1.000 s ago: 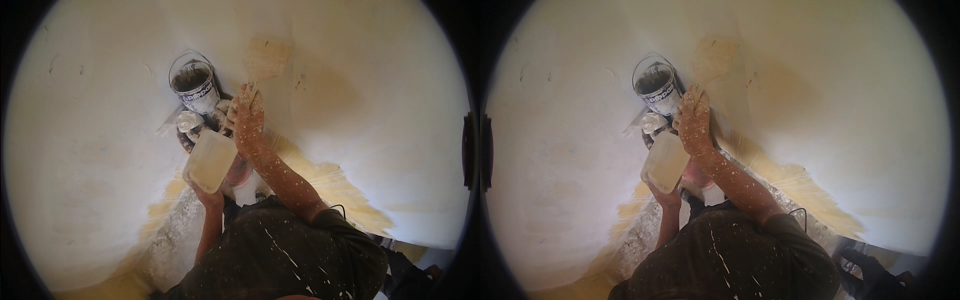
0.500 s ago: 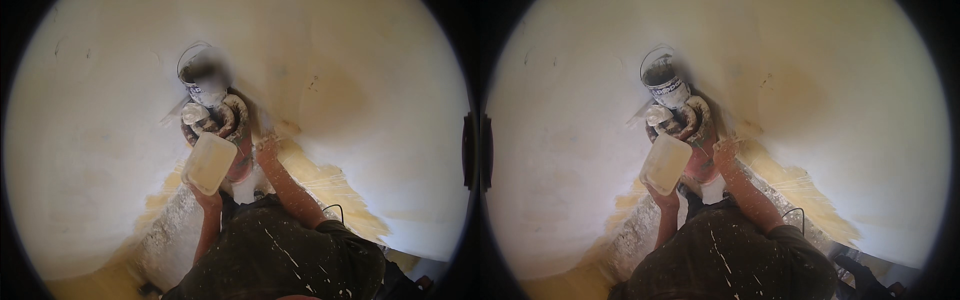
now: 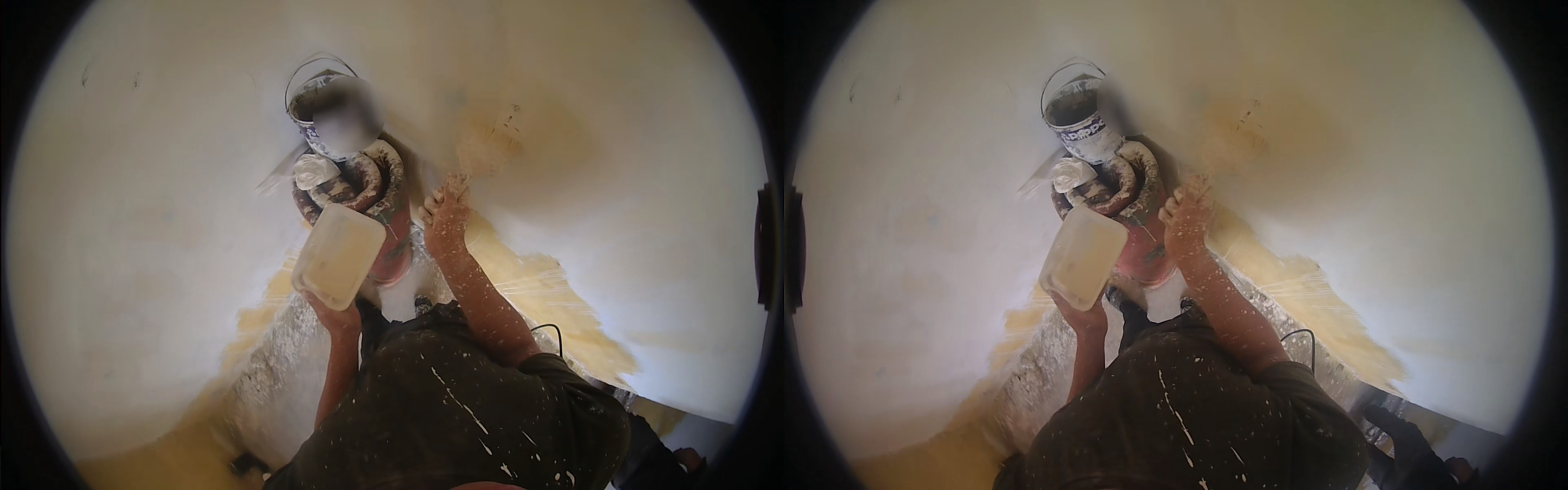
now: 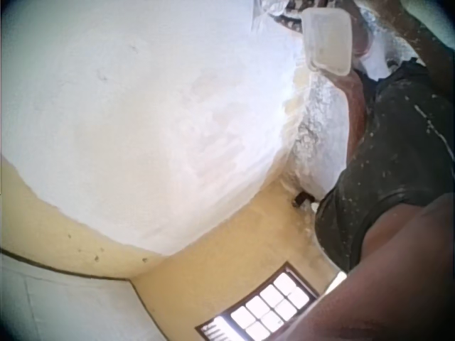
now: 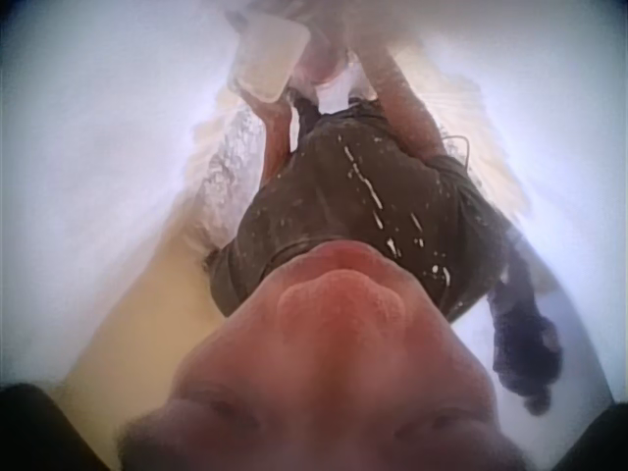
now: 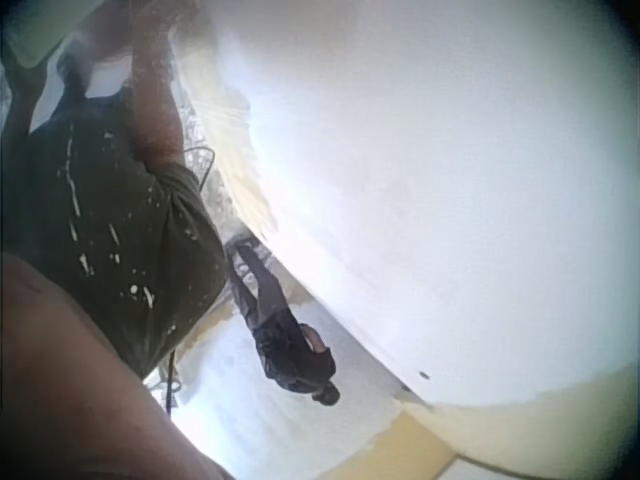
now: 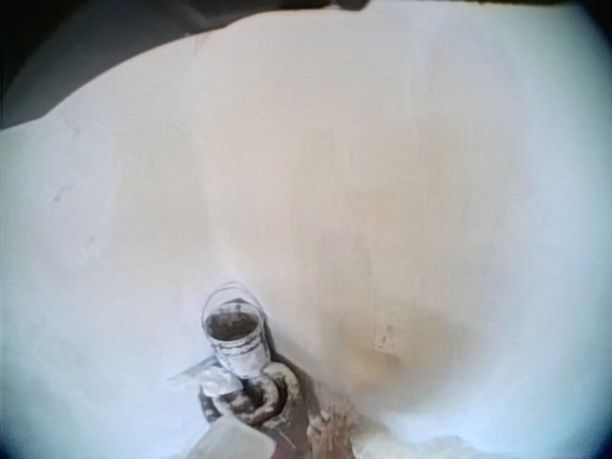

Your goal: The person applies plaster to a wall using a broad brush, repeatedly dipping the brush into a small container of white compound and smoothing it onto the surface.

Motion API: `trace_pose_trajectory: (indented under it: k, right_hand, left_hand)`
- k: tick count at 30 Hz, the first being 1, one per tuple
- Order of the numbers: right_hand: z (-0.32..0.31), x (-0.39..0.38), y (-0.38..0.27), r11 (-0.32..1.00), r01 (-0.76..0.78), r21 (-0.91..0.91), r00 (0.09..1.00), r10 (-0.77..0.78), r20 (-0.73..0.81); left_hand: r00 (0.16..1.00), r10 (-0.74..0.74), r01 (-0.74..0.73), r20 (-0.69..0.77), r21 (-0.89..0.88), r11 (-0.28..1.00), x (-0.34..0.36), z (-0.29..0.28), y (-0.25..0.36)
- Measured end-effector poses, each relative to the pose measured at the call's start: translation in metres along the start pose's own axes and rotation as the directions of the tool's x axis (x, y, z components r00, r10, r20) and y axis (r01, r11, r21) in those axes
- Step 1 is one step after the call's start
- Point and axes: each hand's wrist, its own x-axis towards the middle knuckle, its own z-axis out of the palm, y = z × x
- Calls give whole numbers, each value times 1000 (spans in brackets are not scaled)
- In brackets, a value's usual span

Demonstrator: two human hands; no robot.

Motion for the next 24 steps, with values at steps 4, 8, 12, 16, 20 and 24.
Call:
trace_pose_trajectory:
  k: [4, 8, 12, 16, 20, 24]
  right_hand:
    - [-60, -2, 22, 962, -231, 144, 944, 257, -206]
    - [-94, -25, 20, 879, -471, 75, 845, 474, -247]
    - [-38, -62, -28, 849, -471, -240, 882, 458, -108]
    - [29, -76, -75, 625, -194, -756, 940, 340, 39]
    - [63, -75, -93, 193, 92, -977, 866, 469, 174]
    - [85, -88, -90, -46, 85, -995, 777, 629, 37]
  left_hand:
    - [999, 40, -41, 10, 299, 953, 1, -7, 8]
    - [999, 31, -41, 31, 394, 918, -5, -13, 3]
    - [998, -27, 7, 48, 378, 926, -4, -13, -3]
    - [994, -55, 19, 93, 351, 936, 11, -9, 12]
    - [972, -224, 233, 66, -238, 943, 3, 3, 15]
    - [958, -279, 276, 65, -471, 838, 4, 8, 5]
